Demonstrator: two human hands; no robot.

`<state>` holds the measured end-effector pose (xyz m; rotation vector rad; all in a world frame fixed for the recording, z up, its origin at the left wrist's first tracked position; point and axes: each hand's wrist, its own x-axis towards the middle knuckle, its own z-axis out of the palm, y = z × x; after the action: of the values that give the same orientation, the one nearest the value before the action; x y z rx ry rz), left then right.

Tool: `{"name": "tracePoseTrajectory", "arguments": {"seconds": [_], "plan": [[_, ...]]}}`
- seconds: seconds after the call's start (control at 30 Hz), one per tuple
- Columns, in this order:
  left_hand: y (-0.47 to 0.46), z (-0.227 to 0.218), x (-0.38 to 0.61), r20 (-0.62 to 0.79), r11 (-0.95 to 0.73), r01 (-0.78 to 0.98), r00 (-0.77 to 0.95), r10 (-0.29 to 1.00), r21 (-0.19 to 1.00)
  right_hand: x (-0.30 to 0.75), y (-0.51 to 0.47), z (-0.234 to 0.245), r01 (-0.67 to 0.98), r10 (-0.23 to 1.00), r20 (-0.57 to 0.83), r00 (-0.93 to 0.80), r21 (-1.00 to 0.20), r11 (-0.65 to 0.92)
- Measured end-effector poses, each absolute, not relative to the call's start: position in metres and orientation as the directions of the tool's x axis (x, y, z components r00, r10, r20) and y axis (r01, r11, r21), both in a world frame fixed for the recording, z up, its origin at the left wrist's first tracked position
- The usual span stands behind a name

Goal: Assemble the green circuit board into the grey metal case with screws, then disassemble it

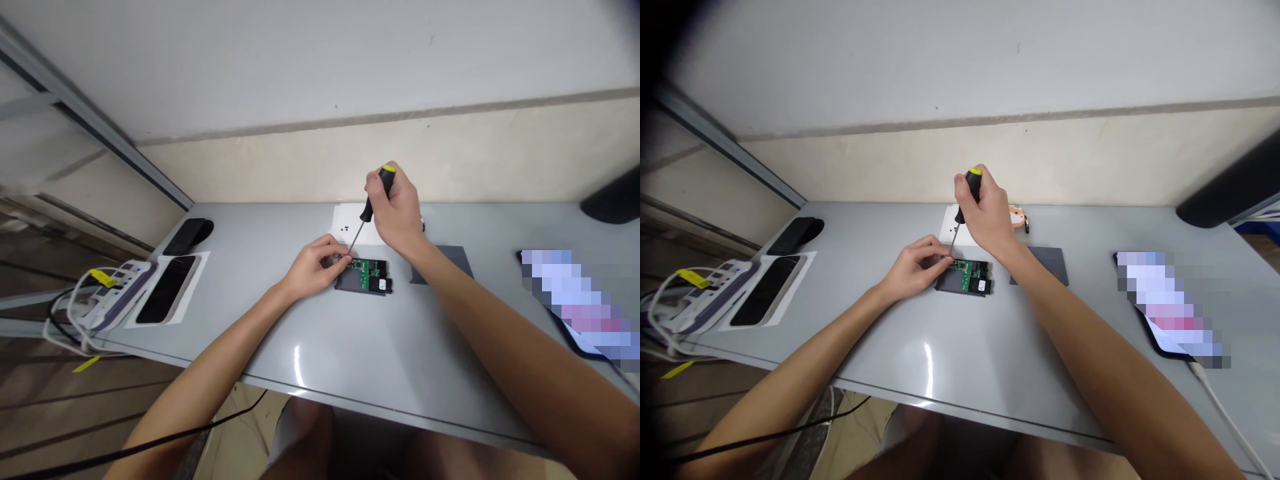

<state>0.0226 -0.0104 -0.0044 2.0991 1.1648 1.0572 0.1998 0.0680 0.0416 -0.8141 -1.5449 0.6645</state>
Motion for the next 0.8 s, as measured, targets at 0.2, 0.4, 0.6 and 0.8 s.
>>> {"name": "tracePoseTrajectory", "arguments": {"seconds": [0.2, 0.4, 0.6, 0.8], "plan": [[-0.009, -0.004, 0.023, 0.381, -0.475, 0.434, 0.29, 0.878, 0.766, 0.203, 0.069, 0.045, 0.114, 0.783, 0.622, -0.007, -0.777, 0.619], [-0.008, -0.006, 0.026, 0.363, -0.423, 0.363, 0.223, 0.905, 0.83, 0.203, 0.075, 0.041, 0.114, 0.773, 0.634, 0.037, -0.771, 0.627], [-0.008, -0.006, 0.028, 0.328, -0.382, 0.361, 0.204, 0.922, 0.85, 0.206, 0.077, 0.041, 0.076, 0.793, 0.608, 0.033, -0.793, 0.605], [-0.009, 0.001, 0.022, 0.294, -0.401, 0.526, 0.278, 0.914, 0.75, 0.203, 0.068, 0.039, 0.14, 0.821, 0.568, -0.057, -0.81, 0.57]]}}
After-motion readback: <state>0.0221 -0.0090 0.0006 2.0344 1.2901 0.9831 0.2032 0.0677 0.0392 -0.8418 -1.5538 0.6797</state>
